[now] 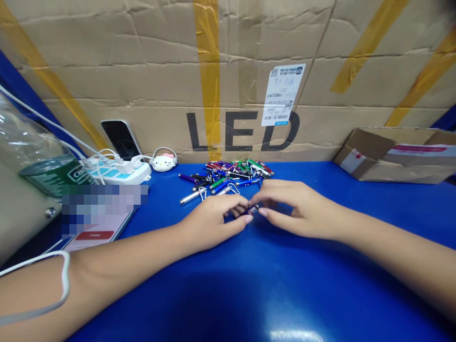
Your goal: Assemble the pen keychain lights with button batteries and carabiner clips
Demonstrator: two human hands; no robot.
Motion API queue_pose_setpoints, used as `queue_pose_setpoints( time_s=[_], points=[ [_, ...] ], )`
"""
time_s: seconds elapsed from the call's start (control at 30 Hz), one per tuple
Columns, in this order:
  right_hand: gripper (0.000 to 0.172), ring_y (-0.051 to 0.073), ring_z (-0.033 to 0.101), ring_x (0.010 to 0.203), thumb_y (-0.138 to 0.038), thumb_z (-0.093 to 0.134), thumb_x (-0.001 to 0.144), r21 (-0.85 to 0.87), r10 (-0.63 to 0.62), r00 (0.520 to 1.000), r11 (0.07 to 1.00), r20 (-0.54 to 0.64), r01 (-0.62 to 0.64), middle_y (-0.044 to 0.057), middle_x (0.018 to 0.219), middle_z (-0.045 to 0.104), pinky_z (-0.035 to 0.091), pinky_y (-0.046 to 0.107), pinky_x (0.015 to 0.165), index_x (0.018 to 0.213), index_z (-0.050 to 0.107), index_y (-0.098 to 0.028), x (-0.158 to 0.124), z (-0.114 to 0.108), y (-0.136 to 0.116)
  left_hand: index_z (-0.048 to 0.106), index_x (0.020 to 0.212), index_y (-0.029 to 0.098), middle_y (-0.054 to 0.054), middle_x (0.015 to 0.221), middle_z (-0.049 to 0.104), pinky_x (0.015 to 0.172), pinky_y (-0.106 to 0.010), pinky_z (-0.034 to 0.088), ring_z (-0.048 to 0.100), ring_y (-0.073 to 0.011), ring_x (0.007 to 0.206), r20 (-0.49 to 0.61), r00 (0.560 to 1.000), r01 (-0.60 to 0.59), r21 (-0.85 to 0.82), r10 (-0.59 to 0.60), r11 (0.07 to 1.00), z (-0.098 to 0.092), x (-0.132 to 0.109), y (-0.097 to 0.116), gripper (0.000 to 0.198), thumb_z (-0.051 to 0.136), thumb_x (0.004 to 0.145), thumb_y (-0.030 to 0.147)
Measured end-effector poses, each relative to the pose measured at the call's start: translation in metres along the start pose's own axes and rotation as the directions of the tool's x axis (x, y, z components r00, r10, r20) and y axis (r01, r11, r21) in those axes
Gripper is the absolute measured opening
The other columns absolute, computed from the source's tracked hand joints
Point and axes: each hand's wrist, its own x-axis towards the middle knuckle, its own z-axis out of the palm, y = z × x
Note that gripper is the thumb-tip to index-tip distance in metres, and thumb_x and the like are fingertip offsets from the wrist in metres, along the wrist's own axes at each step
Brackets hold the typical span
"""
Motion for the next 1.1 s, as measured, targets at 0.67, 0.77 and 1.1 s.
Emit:
queue_pose_setpoints(
  time_s=[0.67, 0.77, 1.1],
  points=[
    [0.02, 0.016, 0.06, 0.075, -0.028, 0.05, 0.087, -0.191, 0.093, 0.967, 0.972, -0.236, -0.14, 0.005, 0.083, 0.066, 0.045, 0.027, 0.068, 0.097, 0.063, -0.018, -0.003, -0.009, 0.01, 0.062, 0.096, 0.016, -0.001, 0.085, 0.066, 0.065, -0.021, 0.047, 0.059, -0.0108, 0.074, -0.028, 0.978, 0.204, -0.062, -0.206, 0.977, 0.0, 0.003, -0.003, 0.018, 0.057, 0.083, 0.029],
    [0.026, 0.018, 0.06, 0.07, -0.04, 0.048, 0.086, -0.297, 0.352, 0.927, 0.878, -0.132, -0.376, 0.005, 0.08, 0.067, 0.042, 0.028, 0.062, 0.089, 0.064, -0.019, -0.004, -0.024, 0.022, 0.062, 0.098, 0.018, -0.001, 0.088, 0.066, 0.065, -0.022, 0.048, 0.06, -0.0118, 0.077, -0.022, 0.976, 0.217, -0.049, -0.218, 0.975, 0.0, 0.003, -0.004, 0.02, 0.057, 0.084, 0.03],
    [0.037, 0.021, 0.059, 0.065, -0.043, 0.031, 0.089, -0.709, 0.701, 0.7, 0.563, 0.137, -0.425, 0.008, 0.08, 0.066, 0.029, 0.028, 0.051, 0.074, 0.057, -0.021, -0.012, -0.022, 0.045, 0.063, 0.098, 0.019, -0.001, 0.09, 0.067, 0.065, -0.022, 0.047, 0.061, -0.0123, 0.08, -0.01, 0.977, 0.213, -0.041, -0.213, 0.976, -0.001, 0.003, -0.002, 0.019, 0.057, 0.084, 0.03]
  ],
)
